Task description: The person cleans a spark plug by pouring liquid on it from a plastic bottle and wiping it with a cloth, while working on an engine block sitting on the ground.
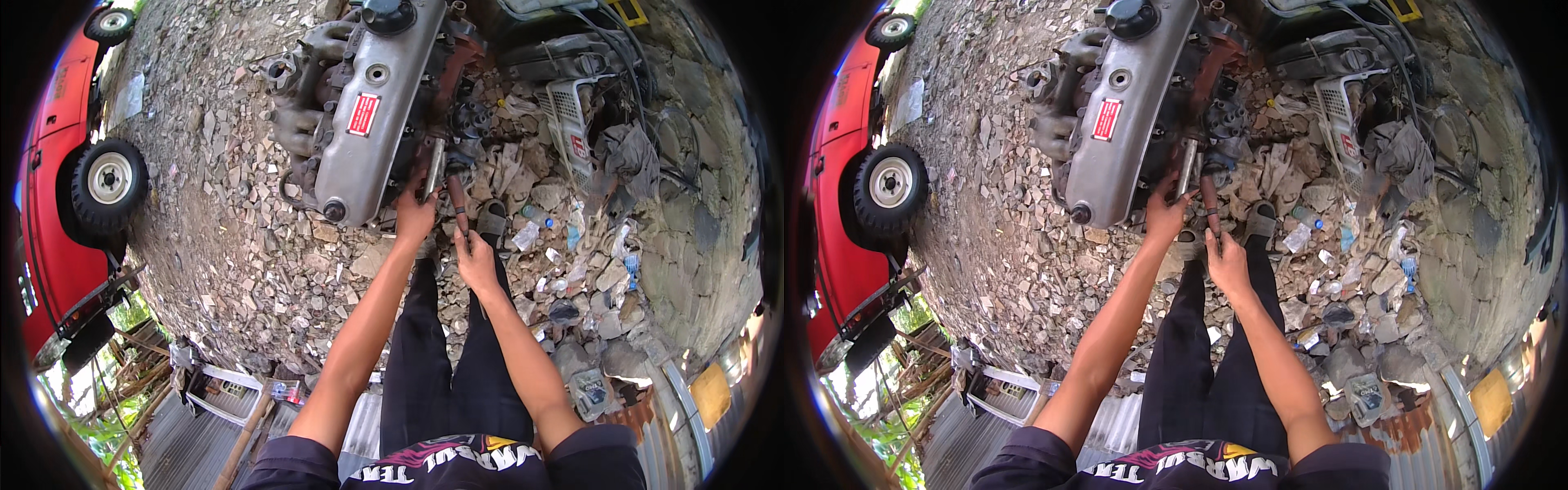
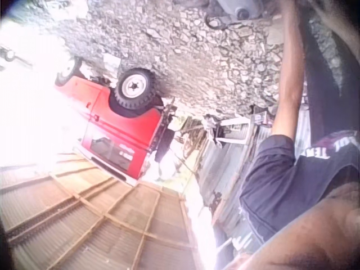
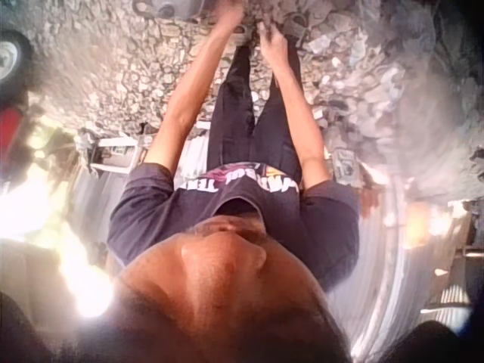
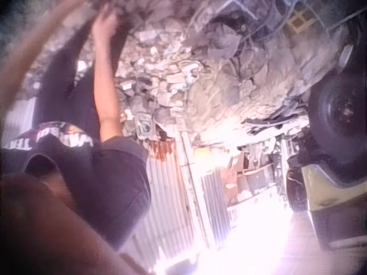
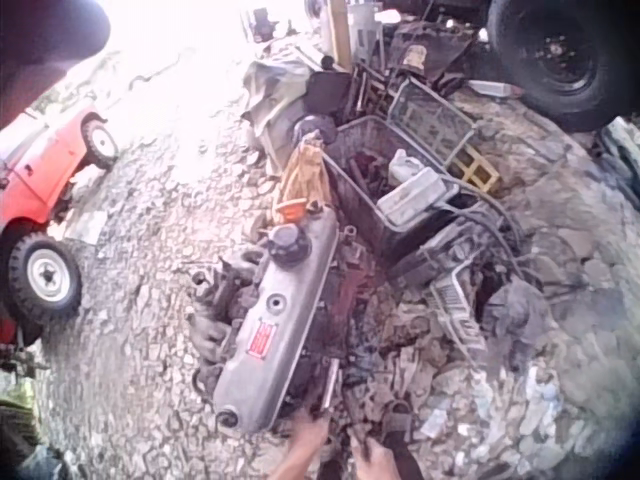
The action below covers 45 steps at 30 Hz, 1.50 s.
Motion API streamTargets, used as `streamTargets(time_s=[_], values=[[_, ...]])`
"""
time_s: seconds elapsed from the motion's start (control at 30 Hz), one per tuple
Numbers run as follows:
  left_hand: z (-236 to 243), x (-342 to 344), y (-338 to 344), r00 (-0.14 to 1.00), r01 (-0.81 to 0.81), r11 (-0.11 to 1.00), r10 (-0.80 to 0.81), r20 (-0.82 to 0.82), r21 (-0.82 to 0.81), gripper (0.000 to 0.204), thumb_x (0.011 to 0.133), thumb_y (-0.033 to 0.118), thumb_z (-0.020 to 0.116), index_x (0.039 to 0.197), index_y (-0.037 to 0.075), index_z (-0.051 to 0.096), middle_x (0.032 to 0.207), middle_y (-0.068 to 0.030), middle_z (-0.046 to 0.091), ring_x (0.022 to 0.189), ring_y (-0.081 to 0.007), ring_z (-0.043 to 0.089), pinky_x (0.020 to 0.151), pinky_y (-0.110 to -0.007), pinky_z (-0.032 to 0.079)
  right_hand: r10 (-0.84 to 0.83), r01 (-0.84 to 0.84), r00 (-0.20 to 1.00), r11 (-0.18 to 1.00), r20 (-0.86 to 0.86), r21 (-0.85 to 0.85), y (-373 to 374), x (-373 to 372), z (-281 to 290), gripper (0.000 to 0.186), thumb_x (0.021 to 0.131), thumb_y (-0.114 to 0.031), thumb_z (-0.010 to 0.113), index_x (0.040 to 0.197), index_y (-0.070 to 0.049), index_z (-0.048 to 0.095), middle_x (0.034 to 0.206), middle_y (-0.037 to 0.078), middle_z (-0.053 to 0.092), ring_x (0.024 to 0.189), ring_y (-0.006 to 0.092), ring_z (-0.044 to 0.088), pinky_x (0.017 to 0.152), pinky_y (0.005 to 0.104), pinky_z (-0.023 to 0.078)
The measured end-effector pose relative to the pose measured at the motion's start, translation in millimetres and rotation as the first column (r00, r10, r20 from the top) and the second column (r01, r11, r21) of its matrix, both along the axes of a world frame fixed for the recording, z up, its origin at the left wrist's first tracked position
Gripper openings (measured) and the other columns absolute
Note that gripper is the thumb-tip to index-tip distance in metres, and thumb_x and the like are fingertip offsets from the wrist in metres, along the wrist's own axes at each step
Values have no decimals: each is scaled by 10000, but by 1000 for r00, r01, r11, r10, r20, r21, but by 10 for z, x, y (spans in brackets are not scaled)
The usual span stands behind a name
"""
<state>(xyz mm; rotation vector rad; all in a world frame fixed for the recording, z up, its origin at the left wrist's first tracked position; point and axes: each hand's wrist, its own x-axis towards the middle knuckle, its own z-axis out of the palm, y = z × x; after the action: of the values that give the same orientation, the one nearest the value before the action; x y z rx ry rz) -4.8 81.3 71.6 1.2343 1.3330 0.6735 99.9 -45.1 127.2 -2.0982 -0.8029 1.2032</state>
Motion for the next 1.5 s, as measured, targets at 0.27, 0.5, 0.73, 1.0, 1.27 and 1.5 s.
streamTargets(time_s=[0.27, 0.5, 0.73, 1.0, 1.27, 1.5], values=[[-216, 351, 254, 986, -168, 985, 168, -24, -30, 465, 922, 64, 668, 1353, -42, 530, 1057, -178, 705, 1020, -251, 684, 823, -339, 535, 5, -5, 1000, 999, -4, 48, 49, 125, -279, 406, 1015, -361, 555, 958, 38, 597, 780, 296, 645, 818, 508, 635, 684, 537, 480], [6, 408, 247, 981, -117, 991, 126, -151, 62, 443, 949, 78, 642, 1363, -17, 518, 1108, -179, 666, 883, -251, 717, 631, -323, 563, 30, -18, 997, 988, -75, 153, 263, 151, -389, 303, 1021, -276, 525, 1007, 25, 559, 773, 287, 633, 783, 502, 624, 664, 545, 453], [-108, 473, 241, 819, 173, 959, -13, -574, 226, 494, 894, 60, 631, 1373, 73, 511, 1261, -240, 608, 1095, -452, 619, 921, -509, 507, 106, -105, 994, 976, 2, 193, 189, 418, -508, 259, 1032, -252, 517, 1040, 5, 543, 751, 274, 616, 758, 498, 611, 642, 553, 438], [-137, 601, 225, 699, 264, 948, -60, -712, 179, 468, 903, 144, 608, 1361, 82, 533, 1360, -217, 540, 1179, -447, 567, 960, -564, 470, 17, -24, 999, 984, 45, 174, -256, 671, -544, 339, 1045, -252, 523, 1271, 0, 534, 872, 285, 654, 839, 493, 638, 687, 490, 484], [-185, 494, 158, 420, 541, 841, -244, -874, 25, 470, 904, 237, 608, 1355, 112, 577, 1339, -193, 554, 1269, -374, 503, 1059, -543, 394, 25, -26, 1000, 984, 9, 175, -294, 849, -532, 348, 1045, -268, 526, 1243, 15, 567, 959, 296, 660, 927, 487, 640, 741, 491, 495], [-56, 772, 285, 333, 411, 869, -426, -842, -277, 454, 872, 329, 650, 1280, 129, 649, 1042, -191, 697, 979, -403, 681, 868, -505, 538, 67, -64, 998, 983, -11, 174, -132, 1119, -619, 374, 1042, -289, 527, 1225, 33, 576, 961, 297, 659, 928, 500, 629, 747, 502, 491]])
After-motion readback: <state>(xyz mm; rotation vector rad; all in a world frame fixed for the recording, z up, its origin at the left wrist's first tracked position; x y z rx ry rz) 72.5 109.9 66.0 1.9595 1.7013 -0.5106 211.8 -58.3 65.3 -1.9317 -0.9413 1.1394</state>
